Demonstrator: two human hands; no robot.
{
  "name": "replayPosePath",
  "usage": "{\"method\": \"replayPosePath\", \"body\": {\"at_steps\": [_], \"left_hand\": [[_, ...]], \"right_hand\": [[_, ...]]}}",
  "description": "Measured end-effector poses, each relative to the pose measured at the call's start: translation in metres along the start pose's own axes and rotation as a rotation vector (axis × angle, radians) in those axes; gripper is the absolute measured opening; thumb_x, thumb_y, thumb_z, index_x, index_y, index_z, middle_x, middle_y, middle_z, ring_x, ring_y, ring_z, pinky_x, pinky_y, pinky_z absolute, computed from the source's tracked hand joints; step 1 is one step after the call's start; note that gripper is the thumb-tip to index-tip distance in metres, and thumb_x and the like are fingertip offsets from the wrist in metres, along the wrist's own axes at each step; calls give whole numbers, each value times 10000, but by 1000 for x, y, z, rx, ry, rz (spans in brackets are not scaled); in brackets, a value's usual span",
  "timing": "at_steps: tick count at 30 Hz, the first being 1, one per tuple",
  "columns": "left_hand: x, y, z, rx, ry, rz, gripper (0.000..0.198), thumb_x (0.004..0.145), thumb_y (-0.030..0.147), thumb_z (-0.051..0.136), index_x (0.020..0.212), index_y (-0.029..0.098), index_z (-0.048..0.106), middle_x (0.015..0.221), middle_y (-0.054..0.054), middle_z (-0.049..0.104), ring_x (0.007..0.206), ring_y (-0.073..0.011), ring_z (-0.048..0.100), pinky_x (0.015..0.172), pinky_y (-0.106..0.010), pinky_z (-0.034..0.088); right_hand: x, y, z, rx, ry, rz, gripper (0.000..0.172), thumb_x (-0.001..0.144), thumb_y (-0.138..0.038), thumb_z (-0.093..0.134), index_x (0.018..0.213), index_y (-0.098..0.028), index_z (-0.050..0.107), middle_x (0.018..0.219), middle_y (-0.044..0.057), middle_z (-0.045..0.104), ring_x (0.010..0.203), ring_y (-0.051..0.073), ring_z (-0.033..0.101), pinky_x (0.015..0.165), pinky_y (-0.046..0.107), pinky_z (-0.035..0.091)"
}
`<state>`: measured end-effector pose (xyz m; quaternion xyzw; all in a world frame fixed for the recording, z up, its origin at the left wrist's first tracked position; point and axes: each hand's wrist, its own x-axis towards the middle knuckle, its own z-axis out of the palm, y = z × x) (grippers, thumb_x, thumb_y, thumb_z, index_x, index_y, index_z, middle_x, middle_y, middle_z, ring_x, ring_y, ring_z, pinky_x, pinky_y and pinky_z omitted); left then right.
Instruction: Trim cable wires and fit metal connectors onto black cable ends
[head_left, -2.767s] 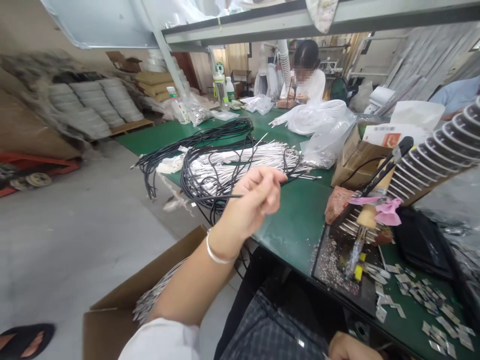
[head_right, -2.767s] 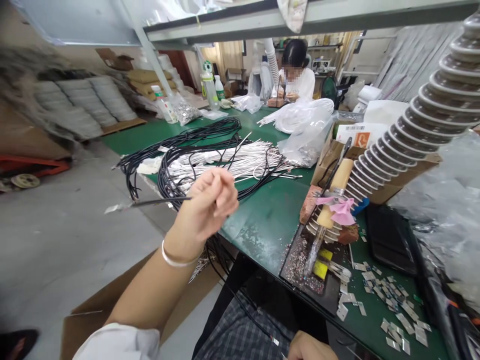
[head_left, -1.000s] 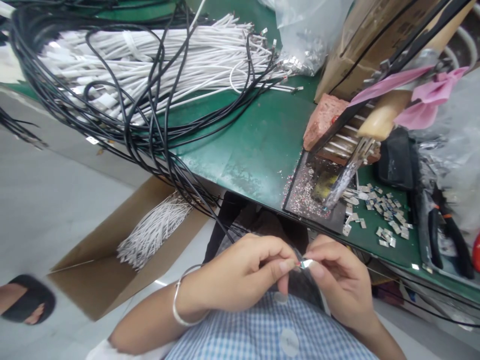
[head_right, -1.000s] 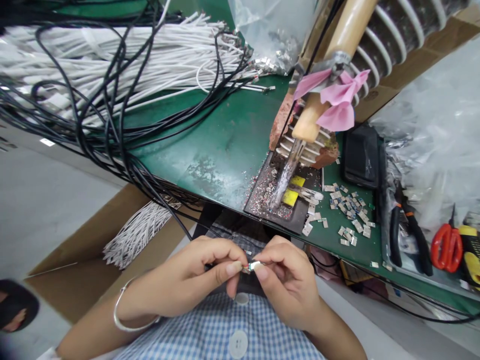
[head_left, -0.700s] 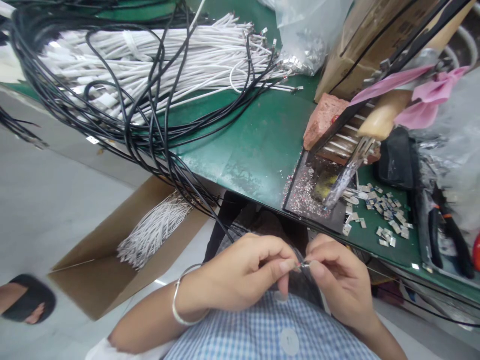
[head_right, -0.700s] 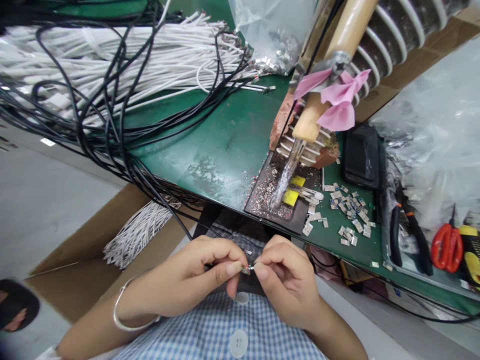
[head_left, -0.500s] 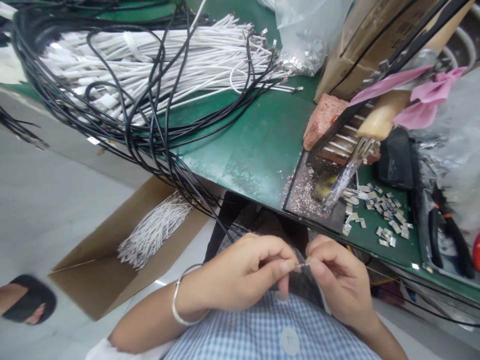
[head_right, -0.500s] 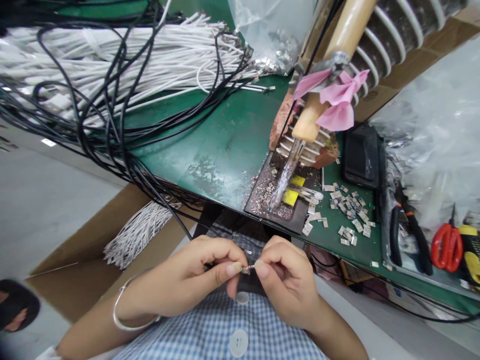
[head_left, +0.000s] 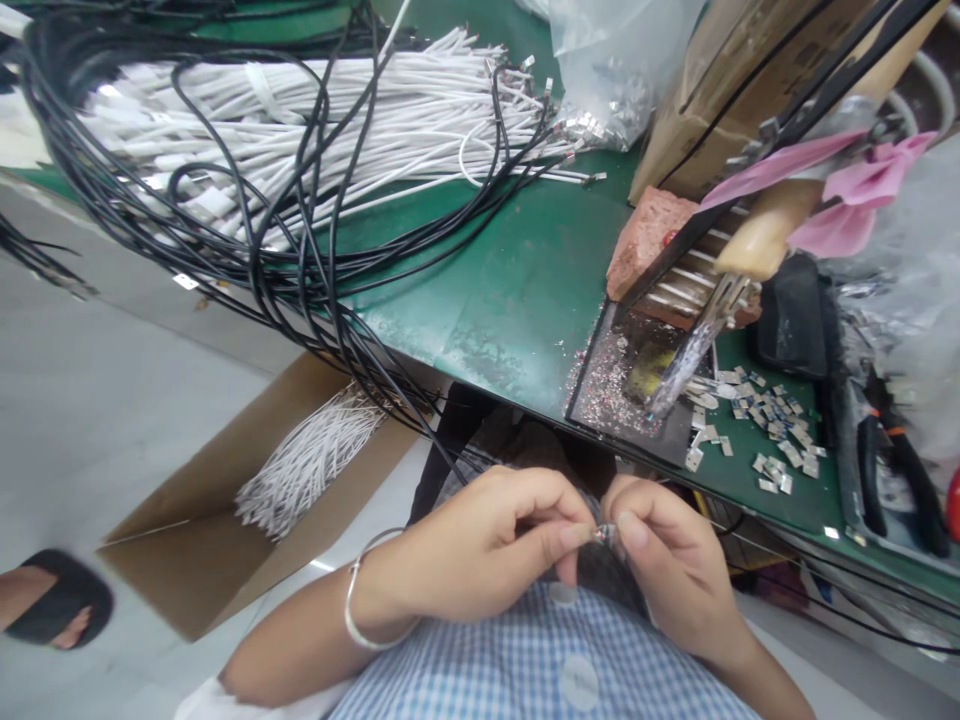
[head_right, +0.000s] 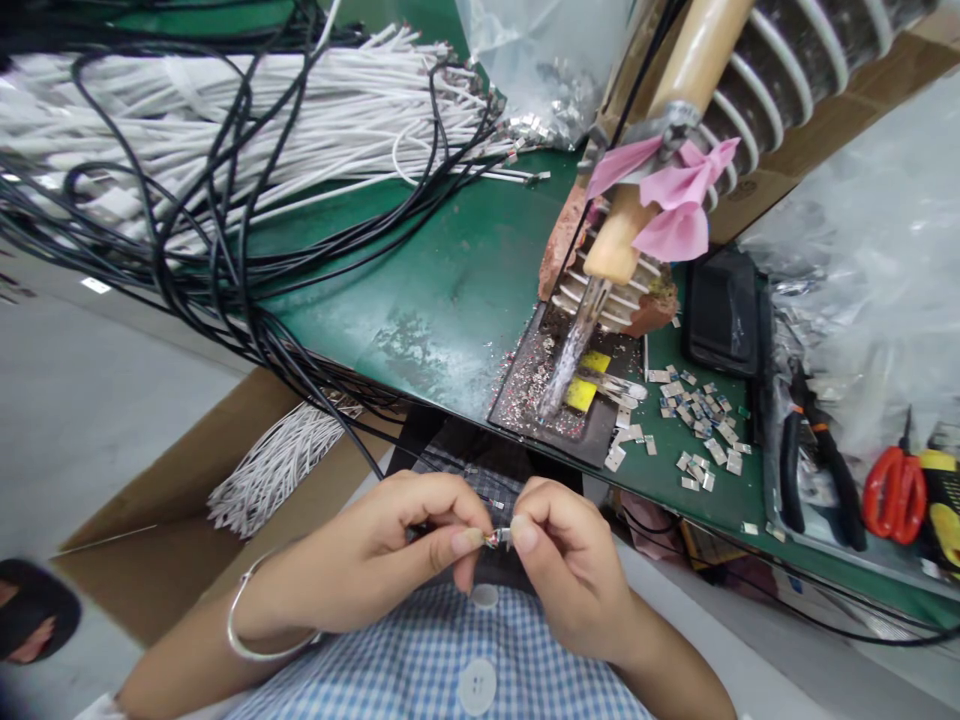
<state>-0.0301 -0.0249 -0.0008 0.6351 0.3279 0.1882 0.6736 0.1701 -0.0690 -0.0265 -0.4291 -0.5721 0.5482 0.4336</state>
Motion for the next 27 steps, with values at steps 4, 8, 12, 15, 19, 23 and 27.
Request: {"method": "replayPosePath", "body": {"at_steps": [4,8,12,15,19,23,27], "left_hand": [[-1,0,0,-22,25,20,182,966,255,503,862,147,608,689,-33,709,608,-111,604,582,-188,468],[0,-1,0,-31,31,44,160,959,237,523,871,140,615,693,-39,713,621,-112,618,593,-186,476],[0,-2,0,-43,38,45,160,957,233,527,871,136,620,693,-43,713,624,-112,617,597,-190,477],[-1,-2,-1,-79,41,36,147,955,242,535,912,133,624,710,-48,715,634,-115,628,604,-196,487],[-3,-3,0,-126,60,15,100,931,225,573,947,138,618,735,-44,711,643,-116,637,604,-201,496],[-3,-4,-1,-128,53,-16,91,934,217,566,923,147,622,730,-31,697,636,-113,623,594,-203,484],[-1,-2,-3,-92,49,-2,162,956,256,541,861,150,619,709,-25,688,638,-115,601,599,-205,461]], "right_hand": [[-1,2,2,104,-22,71,275,1016,-335,453,771,-221,501,697,-43,428,623,106,406,567,236,332],[-2,4,3,166,-28,105,274,1012,-345,463,773,-222,513,703,-40,422,632,112,399,574,243,328],[-2,4,3,169,-13,110,277,1010,-337,470,765,-219,522,700,-38,431,630,115,399,575,247,328],[-2,4,3,165,3,99,274,1006,-334,478,763,-217,527,699,-35,440,633,117,412,577,248,336],[-3,6,2,156,25,101,268,997,-323,488,758,-209,531,701,-23,450,636,127,426,578,255,347],[-3,6,2,153,28,94,267,993,-315,486,753,-207,531,693,-19,448,627,132,426,576,257,352],[-2,4,4,142,40,92,270,988,-314,495,744,-204,533,685,-20,452,613,129,426,565,253,351]]}}
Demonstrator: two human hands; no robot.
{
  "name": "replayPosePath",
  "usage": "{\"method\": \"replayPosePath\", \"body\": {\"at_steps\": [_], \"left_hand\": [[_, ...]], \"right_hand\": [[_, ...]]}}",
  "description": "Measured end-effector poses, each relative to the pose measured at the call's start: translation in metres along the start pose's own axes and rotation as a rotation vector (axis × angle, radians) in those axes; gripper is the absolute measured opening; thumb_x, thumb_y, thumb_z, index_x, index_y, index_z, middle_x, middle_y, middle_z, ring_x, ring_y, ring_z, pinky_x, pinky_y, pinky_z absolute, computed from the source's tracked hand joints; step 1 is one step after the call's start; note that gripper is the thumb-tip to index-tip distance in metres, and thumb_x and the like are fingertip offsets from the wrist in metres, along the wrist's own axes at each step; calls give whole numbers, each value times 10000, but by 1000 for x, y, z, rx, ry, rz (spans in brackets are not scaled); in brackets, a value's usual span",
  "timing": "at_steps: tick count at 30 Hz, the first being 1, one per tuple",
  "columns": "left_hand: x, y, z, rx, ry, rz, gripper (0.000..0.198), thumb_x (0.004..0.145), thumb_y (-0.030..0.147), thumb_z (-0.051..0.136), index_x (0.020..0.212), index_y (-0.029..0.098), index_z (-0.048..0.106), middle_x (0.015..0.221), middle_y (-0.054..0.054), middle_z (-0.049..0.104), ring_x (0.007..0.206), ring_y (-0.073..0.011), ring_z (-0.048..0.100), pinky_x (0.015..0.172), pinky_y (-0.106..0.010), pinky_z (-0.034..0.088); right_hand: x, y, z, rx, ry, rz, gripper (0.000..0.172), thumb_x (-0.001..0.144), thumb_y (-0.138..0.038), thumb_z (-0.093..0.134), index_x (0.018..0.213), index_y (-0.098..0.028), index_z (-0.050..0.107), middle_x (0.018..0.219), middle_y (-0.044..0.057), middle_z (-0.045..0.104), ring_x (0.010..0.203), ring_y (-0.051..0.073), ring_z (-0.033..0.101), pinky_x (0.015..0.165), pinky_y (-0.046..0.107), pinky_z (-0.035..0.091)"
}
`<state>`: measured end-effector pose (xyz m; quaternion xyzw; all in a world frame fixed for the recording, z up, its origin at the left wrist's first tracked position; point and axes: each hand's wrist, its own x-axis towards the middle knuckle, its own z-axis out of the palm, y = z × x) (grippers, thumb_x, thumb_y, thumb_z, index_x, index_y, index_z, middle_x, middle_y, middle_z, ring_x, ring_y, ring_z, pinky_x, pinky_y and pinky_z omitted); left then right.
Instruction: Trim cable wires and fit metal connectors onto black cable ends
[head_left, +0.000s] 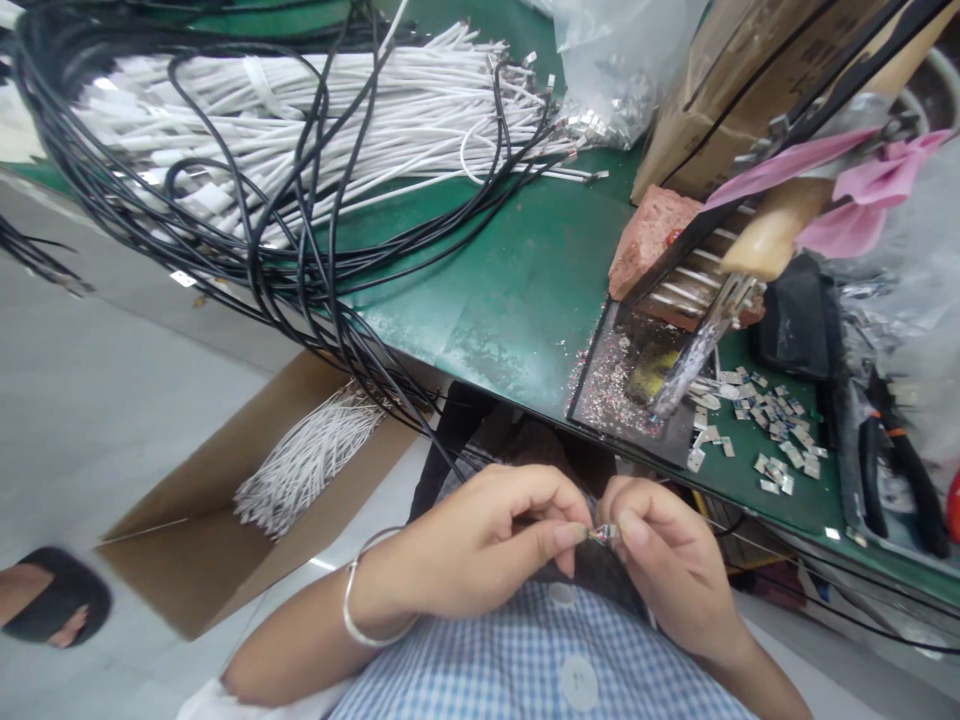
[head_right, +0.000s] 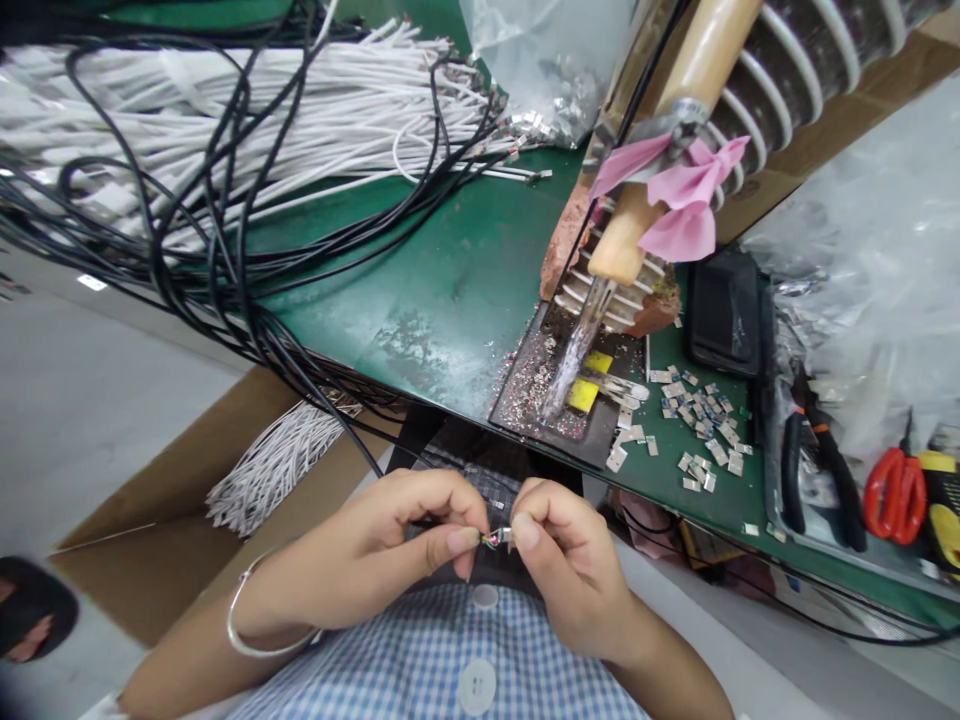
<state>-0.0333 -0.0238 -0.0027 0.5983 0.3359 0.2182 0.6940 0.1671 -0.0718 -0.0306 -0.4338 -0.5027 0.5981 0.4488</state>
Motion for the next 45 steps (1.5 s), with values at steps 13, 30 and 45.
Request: {"method": "replayPosePath", "body": {"at_steps": [13,30,45], "left_hand": [[1,-1,-1,34,-16,-2,206,976,274,495,846,153,600,718,-20,686,656,-117,581,630,-218,442],[38,-2,-3,-261,65,-95,267,931,404,550,847,152,568,591,32,574,428,-55,385,408,-163,285],[49,11,-2,-208,99,-45,249,944,372,536,829,153,565,591,42,572,423,-47,389,407,-160,293]], "right_hand": [[2,-1,4,30,13,-8,271,981,-340,516,745,-211,548,674,-22,475,605,123,435,561,237,371],[16,-6,-5,-649,329,-502,224,834,-45,610,924,-249,593,774,4,577,699,165,568,601,304,467],[29,-14,-9,-685,431,-604,211,813,-51,629,893,-246,630,953,45,666,889,204,635,771,391,537]]}}
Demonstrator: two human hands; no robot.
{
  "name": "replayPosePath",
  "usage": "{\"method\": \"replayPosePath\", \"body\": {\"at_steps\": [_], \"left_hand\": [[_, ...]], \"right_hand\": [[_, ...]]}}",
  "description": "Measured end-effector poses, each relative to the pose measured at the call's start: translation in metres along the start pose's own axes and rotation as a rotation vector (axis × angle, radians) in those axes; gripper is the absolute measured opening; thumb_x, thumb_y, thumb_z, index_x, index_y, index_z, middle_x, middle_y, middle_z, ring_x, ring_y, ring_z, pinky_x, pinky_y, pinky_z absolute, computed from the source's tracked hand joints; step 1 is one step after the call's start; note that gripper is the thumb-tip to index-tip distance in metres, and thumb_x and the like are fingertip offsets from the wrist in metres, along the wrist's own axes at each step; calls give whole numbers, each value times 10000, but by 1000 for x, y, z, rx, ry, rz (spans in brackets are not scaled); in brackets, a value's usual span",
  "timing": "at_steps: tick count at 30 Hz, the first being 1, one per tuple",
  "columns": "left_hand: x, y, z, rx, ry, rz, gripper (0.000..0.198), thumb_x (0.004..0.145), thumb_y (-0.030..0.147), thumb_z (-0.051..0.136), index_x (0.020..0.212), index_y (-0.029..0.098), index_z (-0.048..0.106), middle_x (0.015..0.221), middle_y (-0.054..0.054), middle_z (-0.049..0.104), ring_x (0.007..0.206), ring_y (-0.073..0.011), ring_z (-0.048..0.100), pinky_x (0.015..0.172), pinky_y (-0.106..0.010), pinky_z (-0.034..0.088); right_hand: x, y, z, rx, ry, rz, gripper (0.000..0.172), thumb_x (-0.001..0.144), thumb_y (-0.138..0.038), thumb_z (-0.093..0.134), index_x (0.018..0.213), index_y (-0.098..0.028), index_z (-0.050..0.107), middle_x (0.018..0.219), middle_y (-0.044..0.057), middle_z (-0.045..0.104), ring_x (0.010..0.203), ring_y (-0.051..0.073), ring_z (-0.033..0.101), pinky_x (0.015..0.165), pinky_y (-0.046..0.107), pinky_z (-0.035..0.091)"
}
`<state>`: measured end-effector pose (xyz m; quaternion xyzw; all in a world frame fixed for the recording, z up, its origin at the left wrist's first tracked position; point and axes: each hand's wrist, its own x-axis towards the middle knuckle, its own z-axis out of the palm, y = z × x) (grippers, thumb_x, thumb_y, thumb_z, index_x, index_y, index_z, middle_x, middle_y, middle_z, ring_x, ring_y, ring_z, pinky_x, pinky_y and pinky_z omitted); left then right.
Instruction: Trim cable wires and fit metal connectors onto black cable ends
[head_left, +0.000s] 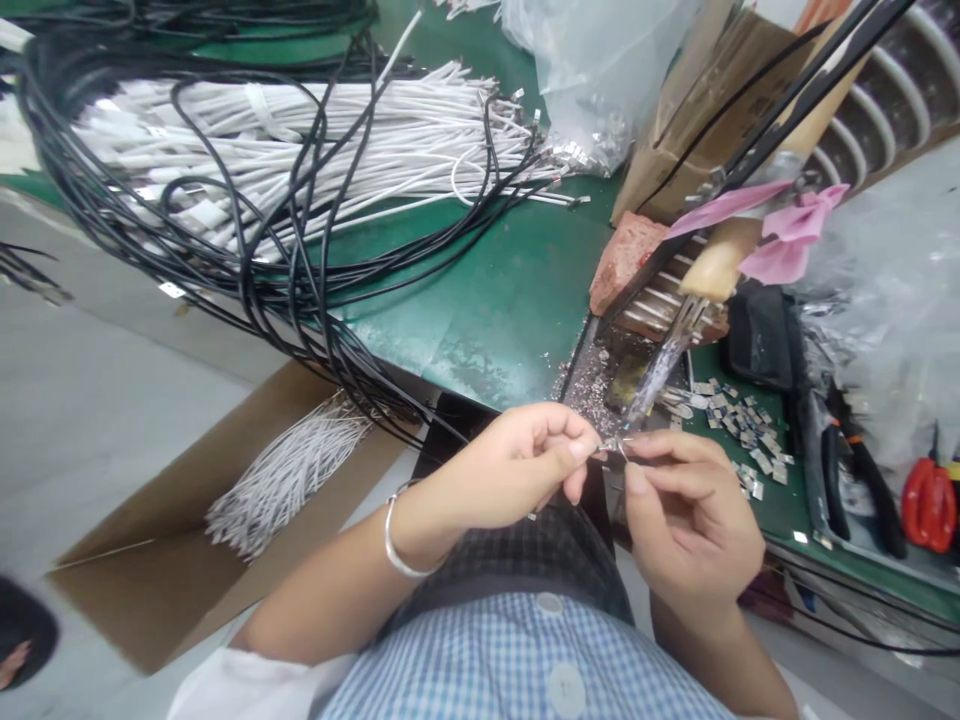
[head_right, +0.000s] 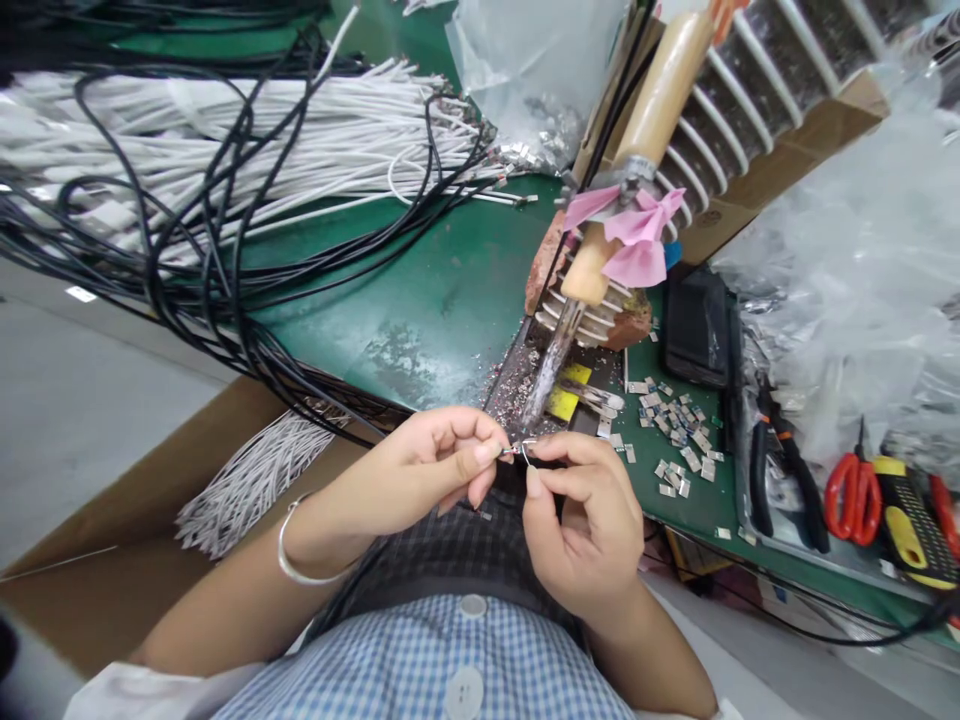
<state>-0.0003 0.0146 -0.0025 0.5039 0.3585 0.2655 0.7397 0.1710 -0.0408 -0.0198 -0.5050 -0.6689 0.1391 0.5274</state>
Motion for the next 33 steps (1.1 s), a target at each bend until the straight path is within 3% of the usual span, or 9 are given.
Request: {"method": "replayPosePath", "body": {"at_steps": [7,17,33], "left_hand": [[1,1,1,-57,5,17,212,936,346,549,830,163,536,597,55,560,414,-43,389,400,-154,293],[1,3,0,-30,5,24,234,957,357,531,838,156,546,595,52,564,411,-41,397,400,-153,300],[0,4,0,-24,7,20,243,950,379,527,829,169,533,598,56,576,413,-43,413,402,-150,314]], "right_hand": [[1,0,0,20,9,7,224,810,-47,627,899,-252,639,929,27,667,850,198,635,762,383,532],[4,-6,0,162,15,166,161,842,-81,635,803,-237,633,911,38,647,868,195,619,761,379,535],[4,-8,0,180,37,151,173,798,-42,656,792,-213,627,934,24,644,857,167,631,766,338,542]]}}
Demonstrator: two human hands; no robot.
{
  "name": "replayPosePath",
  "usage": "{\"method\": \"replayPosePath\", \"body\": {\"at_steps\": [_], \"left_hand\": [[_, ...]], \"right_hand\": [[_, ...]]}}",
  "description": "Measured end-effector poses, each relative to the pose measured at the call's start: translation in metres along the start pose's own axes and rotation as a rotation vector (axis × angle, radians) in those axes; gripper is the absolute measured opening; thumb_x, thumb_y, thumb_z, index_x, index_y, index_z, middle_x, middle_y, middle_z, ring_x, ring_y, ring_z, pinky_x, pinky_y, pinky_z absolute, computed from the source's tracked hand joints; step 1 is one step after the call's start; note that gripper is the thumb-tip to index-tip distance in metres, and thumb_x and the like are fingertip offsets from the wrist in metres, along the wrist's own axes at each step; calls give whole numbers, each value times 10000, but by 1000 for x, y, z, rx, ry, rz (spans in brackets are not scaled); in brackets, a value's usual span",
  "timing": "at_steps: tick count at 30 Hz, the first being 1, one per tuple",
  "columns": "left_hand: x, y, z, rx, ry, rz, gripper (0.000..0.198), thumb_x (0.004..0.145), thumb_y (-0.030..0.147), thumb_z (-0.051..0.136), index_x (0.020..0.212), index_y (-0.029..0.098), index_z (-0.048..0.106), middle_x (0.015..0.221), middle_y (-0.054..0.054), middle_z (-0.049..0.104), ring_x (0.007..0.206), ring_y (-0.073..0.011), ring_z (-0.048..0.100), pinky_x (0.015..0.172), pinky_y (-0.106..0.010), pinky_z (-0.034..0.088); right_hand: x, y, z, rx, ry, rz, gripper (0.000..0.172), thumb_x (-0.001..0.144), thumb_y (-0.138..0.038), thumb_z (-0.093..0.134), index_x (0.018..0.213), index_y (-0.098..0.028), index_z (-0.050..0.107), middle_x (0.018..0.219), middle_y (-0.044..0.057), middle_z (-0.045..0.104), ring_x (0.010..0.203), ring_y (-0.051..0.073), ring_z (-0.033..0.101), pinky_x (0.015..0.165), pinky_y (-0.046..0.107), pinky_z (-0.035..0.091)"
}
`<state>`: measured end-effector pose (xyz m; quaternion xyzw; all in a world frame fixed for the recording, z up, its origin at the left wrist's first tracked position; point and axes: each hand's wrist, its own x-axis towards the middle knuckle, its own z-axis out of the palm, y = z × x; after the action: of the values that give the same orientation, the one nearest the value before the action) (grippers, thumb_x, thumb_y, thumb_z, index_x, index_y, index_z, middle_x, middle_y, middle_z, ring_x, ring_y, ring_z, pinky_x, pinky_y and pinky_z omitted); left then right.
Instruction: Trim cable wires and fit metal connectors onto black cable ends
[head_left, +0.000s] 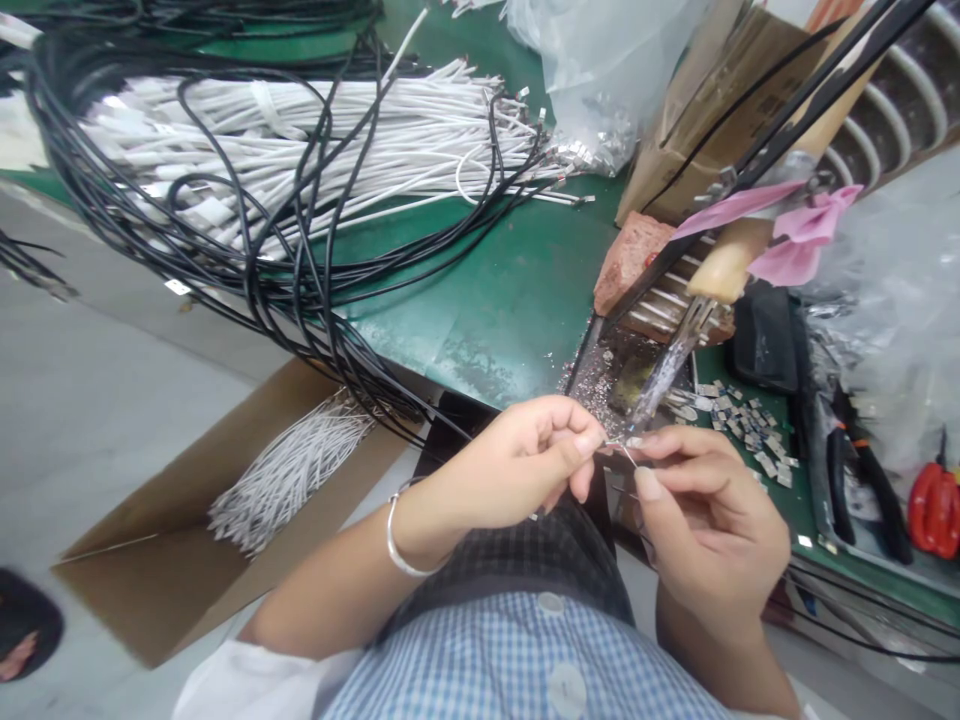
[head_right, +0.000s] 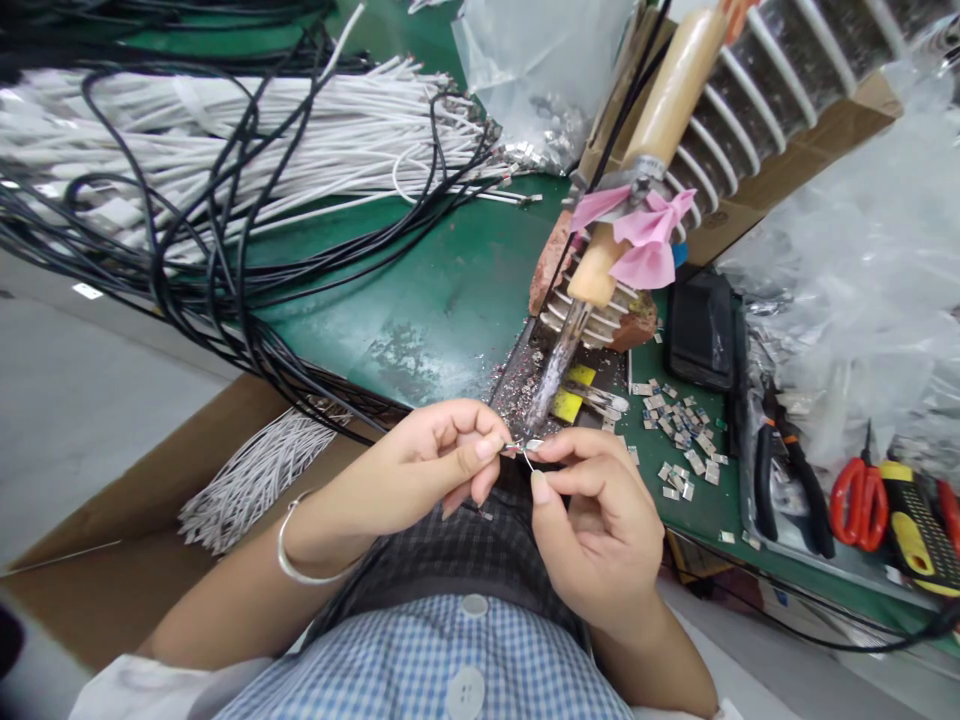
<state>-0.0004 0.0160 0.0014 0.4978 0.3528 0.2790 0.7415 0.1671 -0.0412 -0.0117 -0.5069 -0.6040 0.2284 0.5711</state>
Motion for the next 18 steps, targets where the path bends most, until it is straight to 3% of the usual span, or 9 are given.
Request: {"method": "replayPosePath", "body": {"at_steps": [12,18], "left_hand": [[2,-12,1,-110,-6,32,282,939,427,557,834,167,529,615,37,608,415,-45,427,402,-154,317],[2,-7,2,-115,4,26,275,941,413,562,824,165,534,612,32,612,416,-45,440,408,-153,333]], "right_hand": [[0,6,1,13,-11,24,172,814,-53,646,772,-217,618,913,29,647,859,171,636,746,331,569],[1,3,2,11,11,16,171,800,-43,658,772,-210,633,917,22,645,851,160,629,755,318,551]]}}
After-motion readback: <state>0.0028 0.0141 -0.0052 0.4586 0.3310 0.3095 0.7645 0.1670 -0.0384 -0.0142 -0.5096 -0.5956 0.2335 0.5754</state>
